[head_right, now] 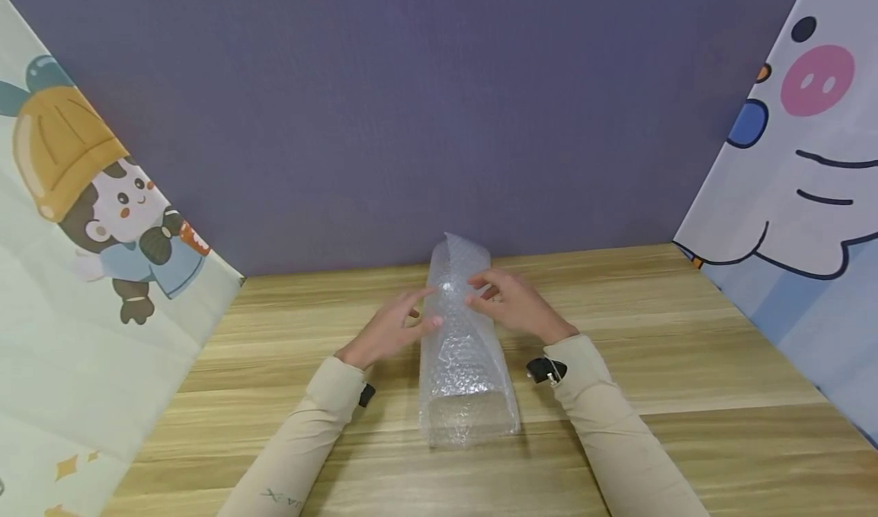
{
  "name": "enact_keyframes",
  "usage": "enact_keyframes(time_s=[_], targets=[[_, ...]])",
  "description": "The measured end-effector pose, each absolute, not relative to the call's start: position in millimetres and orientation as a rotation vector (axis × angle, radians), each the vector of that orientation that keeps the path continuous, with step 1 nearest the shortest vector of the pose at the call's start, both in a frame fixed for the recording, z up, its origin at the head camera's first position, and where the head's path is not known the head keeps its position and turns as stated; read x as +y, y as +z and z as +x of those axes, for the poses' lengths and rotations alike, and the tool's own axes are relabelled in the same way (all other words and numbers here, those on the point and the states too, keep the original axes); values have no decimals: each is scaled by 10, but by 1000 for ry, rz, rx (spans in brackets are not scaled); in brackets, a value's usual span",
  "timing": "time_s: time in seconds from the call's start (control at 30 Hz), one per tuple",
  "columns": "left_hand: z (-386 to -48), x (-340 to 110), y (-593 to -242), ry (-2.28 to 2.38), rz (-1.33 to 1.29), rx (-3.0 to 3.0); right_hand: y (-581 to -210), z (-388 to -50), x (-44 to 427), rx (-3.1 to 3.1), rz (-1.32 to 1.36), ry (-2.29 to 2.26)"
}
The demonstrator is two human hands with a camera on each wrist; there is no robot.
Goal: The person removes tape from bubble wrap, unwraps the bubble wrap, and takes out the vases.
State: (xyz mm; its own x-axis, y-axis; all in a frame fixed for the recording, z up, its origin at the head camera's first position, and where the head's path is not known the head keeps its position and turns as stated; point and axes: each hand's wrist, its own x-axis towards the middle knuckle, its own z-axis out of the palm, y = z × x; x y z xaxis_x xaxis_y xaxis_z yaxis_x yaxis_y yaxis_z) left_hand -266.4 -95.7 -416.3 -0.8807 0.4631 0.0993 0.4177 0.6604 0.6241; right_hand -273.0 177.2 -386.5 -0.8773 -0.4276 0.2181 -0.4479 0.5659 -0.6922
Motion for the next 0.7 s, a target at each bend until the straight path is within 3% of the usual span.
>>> enact_keyframes(time_s=[0.7], targets=[[-2505, -896, -4181, 1065, 710, 2689, -3830, -2541, 1633, -2848, 747, 1151]])
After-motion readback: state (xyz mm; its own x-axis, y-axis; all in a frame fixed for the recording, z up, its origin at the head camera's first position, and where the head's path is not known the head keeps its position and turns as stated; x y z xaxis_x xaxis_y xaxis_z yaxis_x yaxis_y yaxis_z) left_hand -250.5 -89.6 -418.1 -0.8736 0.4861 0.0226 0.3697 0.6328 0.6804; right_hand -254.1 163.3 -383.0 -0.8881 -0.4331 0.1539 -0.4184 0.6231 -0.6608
